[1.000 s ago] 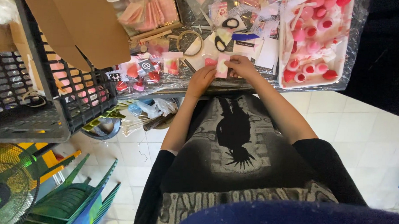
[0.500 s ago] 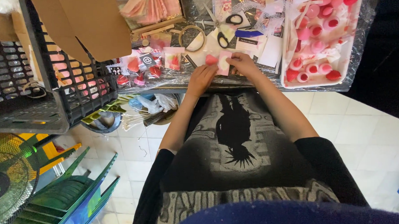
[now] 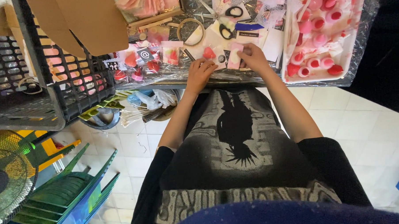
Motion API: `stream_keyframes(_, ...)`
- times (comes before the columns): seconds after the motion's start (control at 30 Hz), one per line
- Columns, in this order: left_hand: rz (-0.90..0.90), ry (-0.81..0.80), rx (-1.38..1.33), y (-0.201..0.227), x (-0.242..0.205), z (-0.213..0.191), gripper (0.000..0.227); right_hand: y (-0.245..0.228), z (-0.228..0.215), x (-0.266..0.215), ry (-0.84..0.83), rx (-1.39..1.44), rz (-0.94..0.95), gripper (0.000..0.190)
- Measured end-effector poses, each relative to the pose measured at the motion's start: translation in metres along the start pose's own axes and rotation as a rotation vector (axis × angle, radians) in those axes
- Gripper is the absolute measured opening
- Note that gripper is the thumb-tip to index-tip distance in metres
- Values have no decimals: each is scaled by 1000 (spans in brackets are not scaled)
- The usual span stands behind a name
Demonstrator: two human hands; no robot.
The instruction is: The person attaches decorative charms and small figures to metal rings and clips by hand at a table filled with various craft supplies.
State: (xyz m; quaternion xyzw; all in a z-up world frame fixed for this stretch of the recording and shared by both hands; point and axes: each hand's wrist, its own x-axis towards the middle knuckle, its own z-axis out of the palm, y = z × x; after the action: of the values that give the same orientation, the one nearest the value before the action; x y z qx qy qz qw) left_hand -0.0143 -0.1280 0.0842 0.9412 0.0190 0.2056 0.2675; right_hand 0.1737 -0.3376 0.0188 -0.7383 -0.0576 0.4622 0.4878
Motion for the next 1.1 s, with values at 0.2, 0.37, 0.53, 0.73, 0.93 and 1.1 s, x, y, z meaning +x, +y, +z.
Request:
stream_keyframes(0.2,-42,21,-96,-3,-5,9,29,-42,19,-35,175,-237,-296,44)
stream_keyframes(0.37,-92,47,-130,-3,-6,9,31,12,25,-12,91,-16,-206,30)
stream_keyframes(0.53,-87,48,-124,1,-8,10,31,-3,37,-28,-9,132,-74,31)
stream_keyframes(0.73,-157,91,-183,9,-5,7,30,-6,50,-32,3,412,49,49)
stream_keyframes(0.93,-231,106,-256,7,-13,10,28,-16,47,-37,-33,364,133,47)
stream_keyframes(1.1,-240,84,-285,9,-15,11,29,8,48,-31,56,172,32,49)
